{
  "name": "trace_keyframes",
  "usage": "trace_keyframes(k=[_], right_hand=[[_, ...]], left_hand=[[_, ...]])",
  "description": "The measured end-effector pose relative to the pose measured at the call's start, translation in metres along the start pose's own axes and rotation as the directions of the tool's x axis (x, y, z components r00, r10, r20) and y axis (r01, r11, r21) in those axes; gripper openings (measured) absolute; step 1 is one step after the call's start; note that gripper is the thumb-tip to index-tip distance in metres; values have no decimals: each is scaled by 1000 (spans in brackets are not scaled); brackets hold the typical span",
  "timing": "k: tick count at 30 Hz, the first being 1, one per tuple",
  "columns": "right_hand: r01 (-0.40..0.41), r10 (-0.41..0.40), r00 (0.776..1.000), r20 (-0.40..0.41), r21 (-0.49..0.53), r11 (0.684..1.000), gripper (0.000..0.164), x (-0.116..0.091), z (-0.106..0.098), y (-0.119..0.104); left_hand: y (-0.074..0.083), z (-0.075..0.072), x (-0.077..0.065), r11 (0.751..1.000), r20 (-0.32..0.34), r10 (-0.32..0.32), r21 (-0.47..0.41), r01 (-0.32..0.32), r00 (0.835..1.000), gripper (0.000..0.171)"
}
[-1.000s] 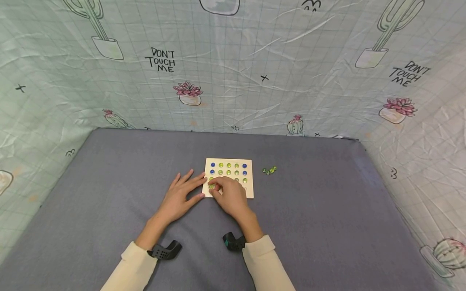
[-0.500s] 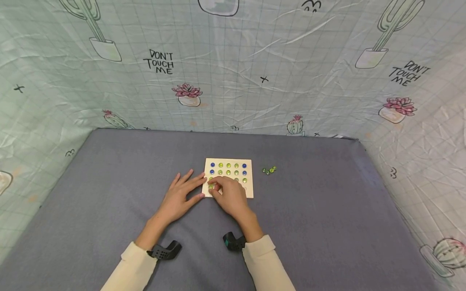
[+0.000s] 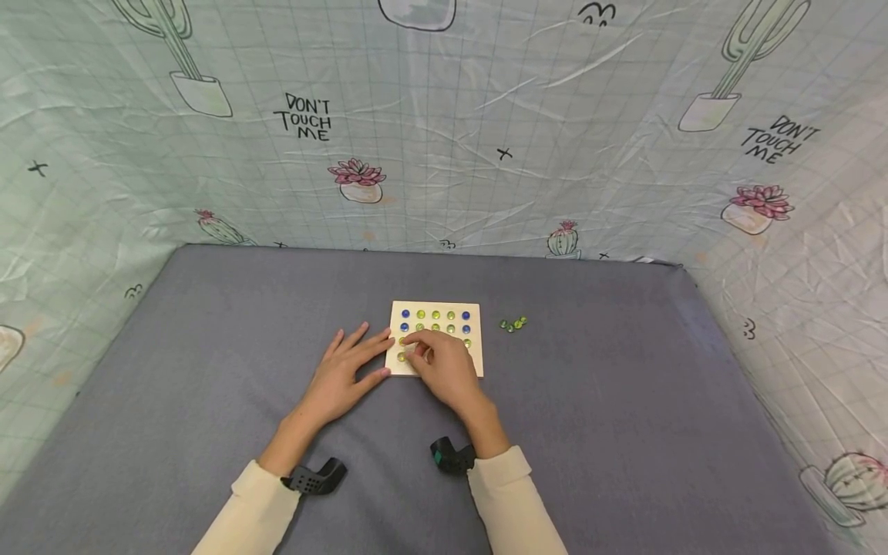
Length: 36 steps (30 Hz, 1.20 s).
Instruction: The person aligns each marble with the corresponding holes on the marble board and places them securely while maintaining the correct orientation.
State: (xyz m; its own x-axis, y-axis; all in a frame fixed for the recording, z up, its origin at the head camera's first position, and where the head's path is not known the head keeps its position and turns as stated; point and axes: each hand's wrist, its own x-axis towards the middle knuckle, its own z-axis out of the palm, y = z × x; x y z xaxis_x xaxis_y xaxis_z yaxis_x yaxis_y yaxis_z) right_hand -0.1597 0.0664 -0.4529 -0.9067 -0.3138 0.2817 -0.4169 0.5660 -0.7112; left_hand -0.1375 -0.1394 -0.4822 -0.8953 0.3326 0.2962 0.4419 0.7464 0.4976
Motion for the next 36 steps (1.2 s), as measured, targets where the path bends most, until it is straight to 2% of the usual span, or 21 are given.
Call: trace_keyframes(k=[13, 21, 30, 36], right_hand=[[-3, 6, 998, -65, 39, 999, 15, 0, -19, 9], [-55, 60, 991, -118, 39, 998, 16, -1, -32, 20], [-137, 150, 971, -186, 82, 987, 18, -6, -50, 36], [-177, 185, 961, -205, 55, 983, 19, -11, -59, 46]], left_hand=[[2, 1, 0, 1000, -5, -13, 7, 13, 1000, 49], [3, 2, -2, 1000, -9, -14, 11, 14, 1000, 49], [2, 3, -3, 1000, -12, -5, 1, 5, 1000, 49], [4, 3, -4, 1000, -10, -10, 4, 10, 1000, 50]])
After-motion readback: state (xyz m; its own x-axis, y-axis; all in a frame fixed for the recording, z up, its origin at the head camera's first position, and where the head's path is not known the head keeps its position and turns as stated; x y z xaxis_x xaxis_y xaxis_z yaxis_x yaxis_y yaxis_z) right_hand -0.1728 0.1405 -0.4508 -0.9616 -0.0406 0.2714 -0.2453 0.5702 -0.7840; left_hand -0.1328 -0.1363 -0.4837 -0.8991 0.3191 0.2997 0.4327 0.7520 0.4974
